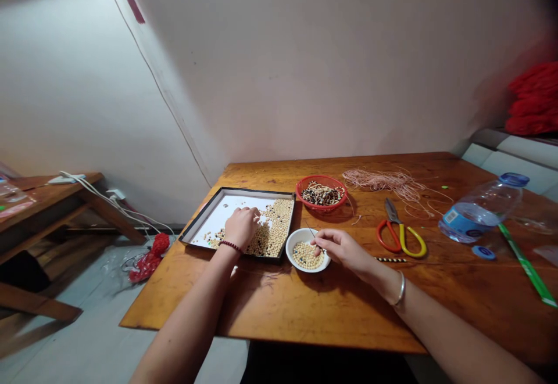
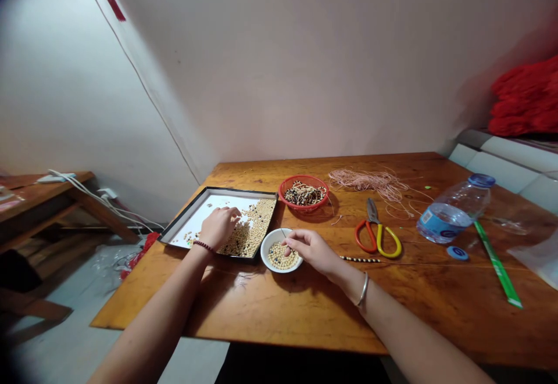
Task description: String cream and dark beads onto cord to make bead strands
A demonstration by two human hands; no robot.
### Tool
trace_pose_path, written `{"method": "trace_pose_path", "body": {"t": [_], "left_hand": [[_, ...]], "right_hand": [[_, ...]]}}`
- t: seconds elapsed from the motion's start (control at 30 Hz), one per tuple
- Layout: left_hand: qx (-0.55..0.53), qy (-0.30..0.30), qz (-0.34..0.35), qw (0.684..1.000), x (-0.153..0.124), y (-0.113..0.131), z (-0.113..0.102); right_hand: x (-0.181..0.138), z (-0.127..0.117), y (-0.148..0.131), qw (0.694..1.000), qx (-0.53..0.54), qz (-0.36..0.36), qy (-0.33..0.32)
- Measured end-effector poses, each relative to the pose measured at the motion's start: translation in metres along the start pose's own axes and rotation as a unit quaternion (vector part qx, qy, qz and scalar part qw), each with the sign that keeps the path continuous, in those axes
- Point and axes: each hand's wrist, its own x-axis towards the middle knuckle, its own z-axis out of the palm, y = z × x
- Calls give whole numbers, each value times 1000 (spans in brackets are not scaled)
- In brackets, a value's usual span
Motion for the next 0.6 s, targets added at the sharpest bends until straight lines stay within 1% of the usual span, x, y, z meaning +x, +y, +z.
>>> {"method": "trace_pose_path", "body": {"t": [0.07,0.17,0.23,0.33,0.4,0.53,0.6], "left_hand": [[-12,-6,40,999,3,1,3],[-19,-8,152,988,6,6,13],[-5,-10,192,981,7,7,22],[23,-26,179,983,7,6,32],[28,-29,175,984,6,5,34],[7,16,167,986,5,8,27],[-8,28,162,986,4,11,22]], "right_hand": [[0,0,-2,999,34,21,14],[-2,1,-6,997,59,34,31],[-2,1,-7,997,56,36,32],[-3,1,-8,998,50,35,28],[-3,1,-8,998,53,32,28],[-3,2,-10,997,56,29,37],[-4,2,-12,997,58,35,39]]}}
